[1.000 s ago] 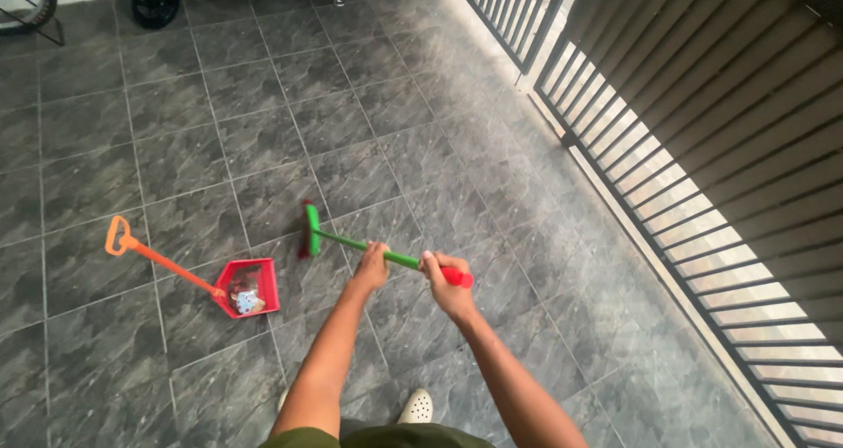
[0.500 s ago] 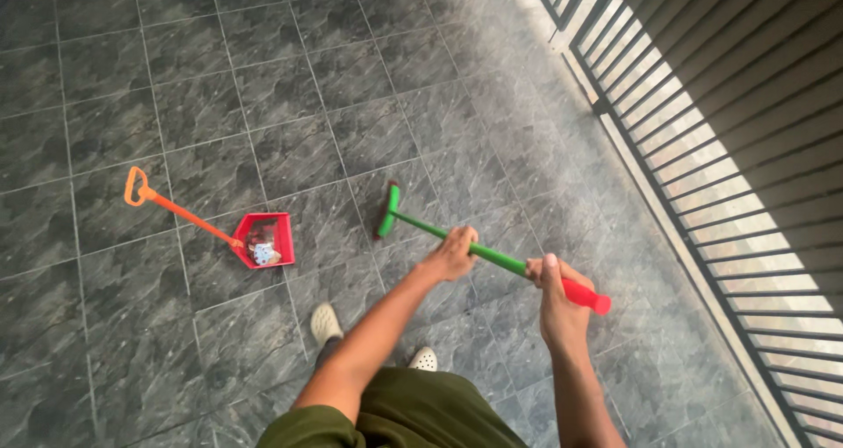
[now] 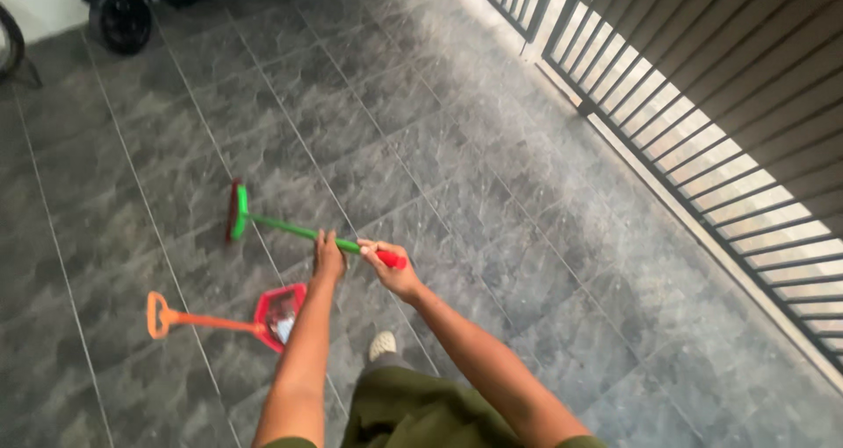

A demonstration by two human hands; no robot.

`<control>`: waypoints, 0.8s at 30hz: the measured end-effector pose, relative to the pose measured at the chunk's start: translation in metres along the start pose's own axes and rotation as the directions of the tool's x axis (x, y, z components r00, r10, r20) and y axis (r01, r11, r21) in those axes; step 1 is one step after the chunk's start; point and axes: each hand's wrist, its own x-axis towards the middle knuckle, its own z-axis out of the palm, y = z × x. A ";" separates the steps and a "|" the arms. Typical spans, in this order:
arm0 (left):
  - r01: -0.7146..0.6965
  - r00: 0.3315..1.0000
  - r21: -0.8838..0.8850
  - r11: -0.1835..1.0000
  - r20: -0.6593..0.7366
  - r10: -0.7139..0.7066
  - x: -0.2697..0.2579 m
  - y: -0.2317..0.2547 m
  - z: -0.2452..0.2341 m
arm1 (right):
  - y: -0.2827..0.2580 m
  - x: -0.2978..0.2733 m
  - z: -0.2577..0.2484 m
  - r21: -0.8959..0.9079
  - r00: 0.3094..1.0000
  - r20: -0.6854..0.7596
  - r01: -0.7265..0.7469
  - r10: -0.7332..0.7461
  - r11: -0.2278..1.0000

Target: The person sweeps debris on a tiled floor using a broom with a green handle and a red brush. They then use a red and orange dustpan to collect the gathered material.

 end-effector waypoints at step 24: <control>-0.287 0.737 -0.450 0.845 0.460 0.495 0.051 0.071 -0.035 | -0.230 -0.013 -0.054 -0.337 0.964 -0.252 -0.174 0.089 0.925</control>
